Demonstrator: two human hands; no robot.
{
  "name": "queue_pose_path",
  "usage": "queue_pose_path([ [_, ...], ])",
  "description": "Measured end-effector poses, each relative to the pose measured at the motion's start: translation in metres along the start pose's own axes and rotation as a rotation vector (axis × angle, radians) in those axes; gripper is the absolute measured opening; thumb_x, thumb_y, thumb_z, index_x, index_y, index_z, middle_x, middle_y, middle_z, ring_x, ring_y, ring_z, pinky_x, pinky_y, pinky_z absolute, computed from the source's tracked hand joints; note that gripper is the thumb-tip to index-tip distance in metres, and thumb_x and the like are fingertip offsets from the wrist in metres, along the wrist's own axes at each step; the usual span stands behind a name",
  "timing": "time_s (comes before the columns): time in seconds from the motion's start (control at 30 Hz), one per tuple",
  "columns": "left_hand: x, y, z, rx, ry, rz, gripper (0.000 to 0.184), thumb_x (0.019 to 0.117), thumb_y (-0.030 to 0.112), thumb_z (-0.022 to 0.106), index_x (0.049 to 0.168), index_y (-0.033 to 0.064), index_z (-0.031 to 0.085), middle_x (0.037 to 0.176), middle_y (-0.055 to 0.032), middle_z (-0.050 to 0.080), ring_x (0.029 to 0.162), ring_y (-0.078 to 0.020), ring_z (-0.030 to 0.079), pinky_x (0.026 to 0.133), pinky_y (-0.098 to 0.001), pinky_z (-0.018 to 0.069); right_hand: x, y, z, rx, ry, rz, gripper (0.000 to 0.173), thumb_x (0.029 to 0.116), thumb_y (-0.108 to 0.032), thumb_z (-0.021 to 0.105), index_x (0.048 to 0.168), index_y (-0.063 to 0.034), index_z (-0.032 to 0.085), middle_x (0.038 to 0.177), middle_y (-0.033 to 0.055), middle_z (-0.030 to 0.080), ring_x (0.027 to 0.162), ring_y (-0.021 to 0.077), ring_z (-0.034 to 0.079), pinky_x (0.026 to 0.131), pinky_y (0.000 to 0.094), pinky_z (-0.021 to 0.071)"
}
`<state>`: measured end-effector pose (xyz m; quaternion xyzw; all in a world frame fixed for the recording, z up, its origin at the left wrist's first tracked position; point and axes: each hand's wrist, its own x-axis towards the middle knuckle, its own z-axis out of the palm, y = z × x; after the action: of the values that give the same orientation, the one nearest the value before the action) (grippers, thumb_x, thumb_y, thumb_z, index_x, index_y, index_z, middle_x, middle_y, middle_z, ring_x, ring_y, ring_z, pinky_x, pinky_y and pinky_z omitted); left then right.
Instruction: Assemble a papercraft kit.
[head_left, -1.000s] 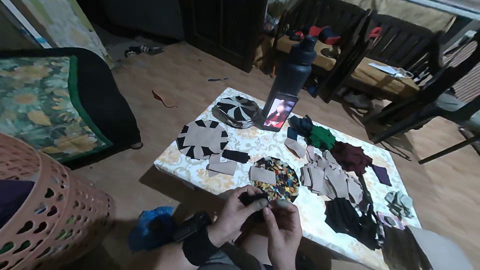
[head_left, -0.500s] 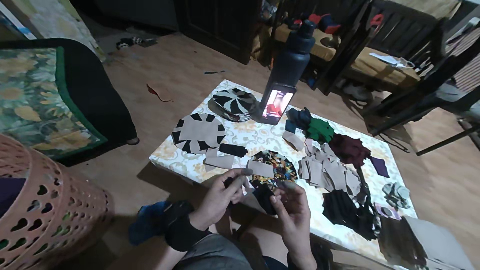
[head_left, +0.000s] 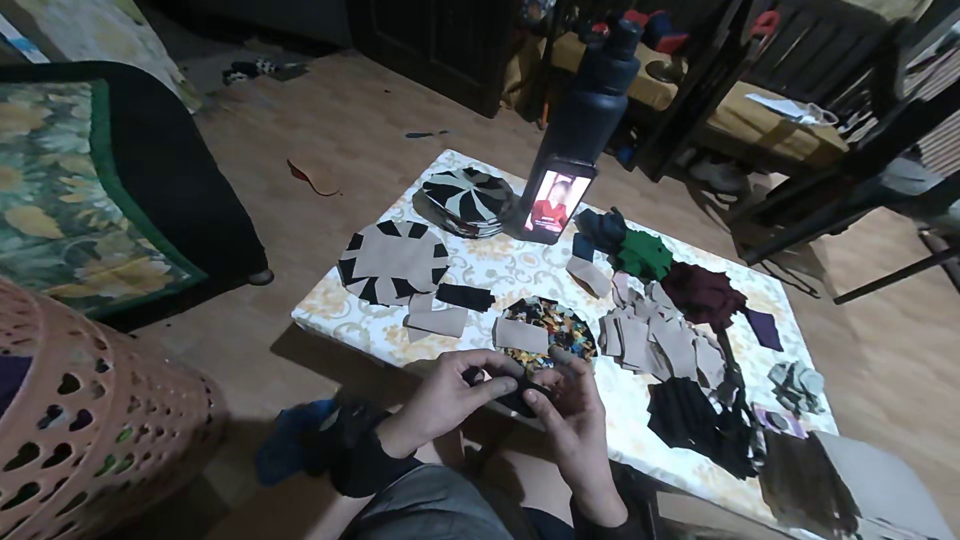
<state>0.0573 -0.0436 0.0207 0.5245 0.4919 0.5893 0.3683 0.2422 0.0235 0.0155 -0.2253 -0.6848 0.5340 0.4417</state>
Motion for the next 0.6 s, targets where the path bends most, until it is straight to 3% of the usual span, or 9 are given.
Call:
queue_pose_path([
  [0.13,0.002,-0.004,-0.002,0.113,-0.001,0.094,0.016,0.0951,0.014,0.069,0.105,0.0021,0.072,0.097,0.0027,0.073,0.088,0.0034,0.065,0.080,-0.0149,0.0539,0.008,-0.001,-0.004,-0.048,0.023,-0.011,0.050,0.0905,0.000,0.068,0.133,0.0107,0.044,0.095,0.0016,0.070,0.084,0.0060,0.068,0.077,0.0231,0.0585],
  [0.27,0.011,0.004,0.000,0.211,0.059,0.179,0.016,0.0958,0.015,0.068,0.101,0.0004,0.071,0.094,-0.0005,0.072,0.081,0.0044,0.062,0.074,-0.0130,0.0513,0.023,-0.009,-0.006,-0.029,0.010,-0.013,0.052,0.0919,-0.003,0.068,0.134,0.0097,0.041,0.101,0.0040,0.070,0.088,0.0090,0.069,0.078,0.0260,0.0608],
  [0.4,0.023,0.012,-0.002,0.297,0.093,0.227,0.015,0.0957,0.016,0.068,0.100,0.0018,0.070,0.090,-0.0010,0.072,0.081,0.0026,0.064,0.076,-0.0145,0.0532,0.040,-0.016,-0.011,-0.100,-0.025,-0.075,0.035,0.0921,-0.001,0.068,0.123,0.0053,0.053,0.101,0.0038,0.071,0.088,0.0085,0.070,0.077,0.0263,0.0614],
  [0.5,0.032,0.017,-0.004,0.329,0.105,0.235,0.017,0.0958,0.016,0.068,0.107,0.0033,0.070,0.092,0.0007,0.072,0.083,0.0013,0.066,0.077,-0.0166,0.0547,0.056,-0.019,-0.016,-0.180,-0.031,-0.098,0.030,0.0928,-0.002,0.068,0.121,0.0021,0.059,0.101,0.0040,0.072,0.084,0.0082,0.070,0.074,0.0268,0.0614],
  [0.6,0.042,0.021,-0.007,0.369,0.104,0.221,0.029,0.0960,0.017,0.068,0.123,0.0062,0.065,0.085,0.0042,0.069,0.074,0.0011,0.062,0.069,-0.0166,0.0528,0.073,-0.022,-0.020,-0.230,-0.062,-0.083,0.031,0.0930,-0.001,0.067,0.123,0.0010,0.059,0.104,0.0055,0.071,0.083,0.0083,0.070,0.072,0.0260,0.0615],
])
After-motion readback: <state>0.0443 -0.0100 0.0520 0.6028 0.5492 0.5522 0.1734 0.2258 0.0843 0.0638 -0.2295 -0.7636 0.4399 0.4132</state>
